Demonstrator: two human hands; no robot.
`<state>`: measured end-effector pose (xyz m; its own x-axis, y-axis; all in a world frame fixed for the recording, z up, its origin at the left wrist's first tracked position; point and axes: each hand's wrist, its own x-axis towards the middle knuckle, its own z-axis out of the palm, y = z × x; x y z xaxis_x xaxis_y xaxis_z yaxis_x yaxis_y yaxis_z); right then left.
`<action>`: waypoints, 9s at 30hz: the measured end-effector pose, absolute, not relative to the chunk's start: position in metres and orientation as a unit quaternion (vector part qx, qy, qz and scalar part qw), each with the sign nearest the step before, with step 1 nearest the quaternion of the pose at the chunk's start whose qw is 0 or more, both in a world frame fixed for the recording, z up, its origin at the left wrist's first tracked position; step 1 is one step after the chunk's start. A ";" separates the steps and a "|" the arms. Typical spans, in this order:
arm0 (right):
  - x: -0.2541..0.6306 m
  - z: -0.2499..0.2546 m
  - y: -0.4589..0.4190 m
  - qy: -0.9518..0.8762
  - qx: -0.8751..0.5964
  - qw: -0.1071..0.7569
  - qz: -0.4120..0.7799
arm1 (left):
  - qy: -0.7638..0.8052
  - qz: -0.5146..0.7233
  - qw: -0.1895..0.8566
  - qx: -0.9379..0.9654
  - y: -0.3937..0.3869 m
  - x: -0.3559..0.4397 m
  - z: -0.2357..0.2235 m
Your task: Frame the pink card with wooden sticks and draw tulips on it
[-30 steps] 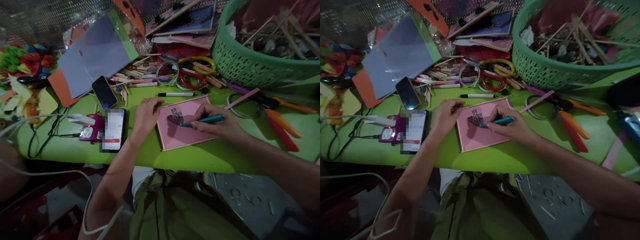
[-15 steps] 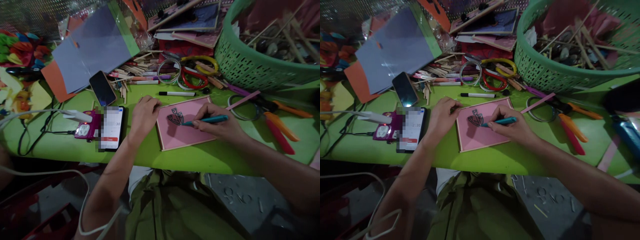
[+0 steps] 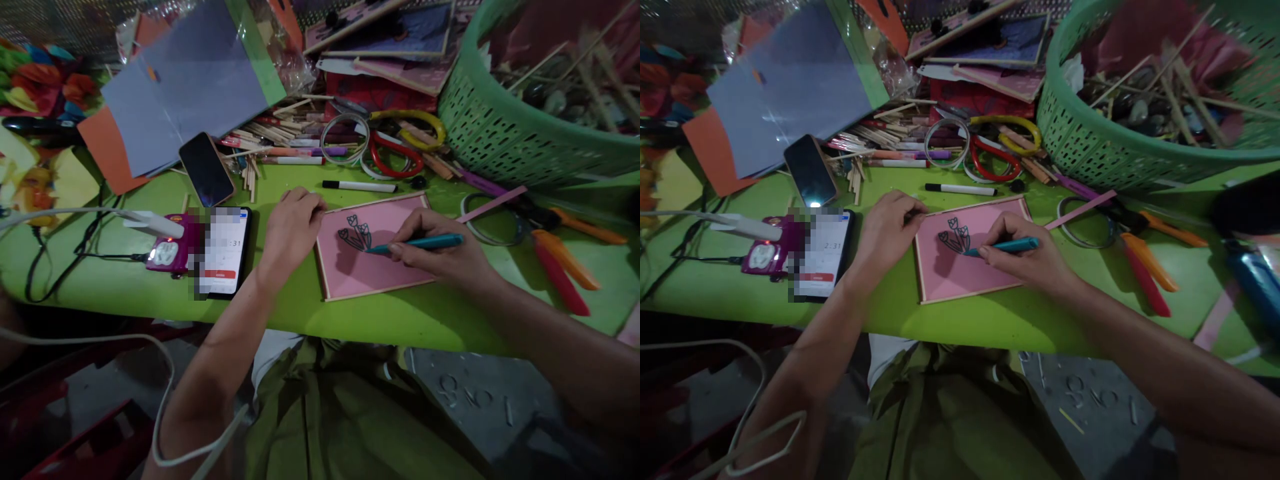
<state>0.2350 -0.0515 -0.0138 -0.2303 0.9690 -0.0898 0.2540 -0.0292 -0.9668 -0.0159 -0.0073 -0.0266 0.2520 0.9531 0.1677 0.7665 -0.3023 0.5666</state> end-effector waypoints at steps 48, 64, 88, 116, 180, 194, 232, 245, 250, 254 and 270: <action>0.228 -0.023 -0.043 -0.626 -0.450 0.352 0.532 | 0.610 0.145 0.149 0.765 -0.020 -0.021 -0.008; 0.235 -0.015 -0.050 -0.577 -0.495 0.375 0.531 | 0.593 0.141 0.153 0.778 -0.012 -0.018 -0.012; 0.236 -0.015 -0.051 -0.613 -0.516 0.341 0.492 | 0.586 0.146 0.158 0.781 -0.014 -0.017 -0.013; 0.219 -0.014 -0.052 -0.625 -0.494 0.346 0.496 | 0.587 0.150 0.168 0.778 -0.015 -0.012 -0.014; 0.221 -0.020 -0.052 -0.634 -0.474 0.343 0.505 | 0.582 0.153 0.152 0.784 -0.015 -0.013 -0.014; 0.221 -0.020 -0.053 -0.657 -0.474 0.336 0.479 | 0.582 0.156 0.154 0.783 -0.015 -0.013 -0.015; 0.221 -0.018 -0.053 -0.659 -0.480 0.329 0.478 | 0.579 0.167 0.155 0.783 -0.015 -0.014 -0.015; 0.221 -0.019 -0.051 -0.632 -0.478 0.358 0.494 | 0.579 0.164 0.155 0.783 -0.015 -0.014 -0.014; 0.222 -0.022 -0.051 -0.636 -0.478 0.356 0.491 | 0.580 0.160 0.156 0.783 -0.015 -0.014 -0.014; 0.222 -0.022 -0.052 -0.636 -0.481 0.354 0.488 | 0.582 0.159 0.156 0.782 -0.015 -0.014 -0.013; 0.221 -0.021 -0.051 -0.640 -0.477 0.350 0.489 | 0.585 0.156 0.161 0.780 -0.015 -0.014 -0.014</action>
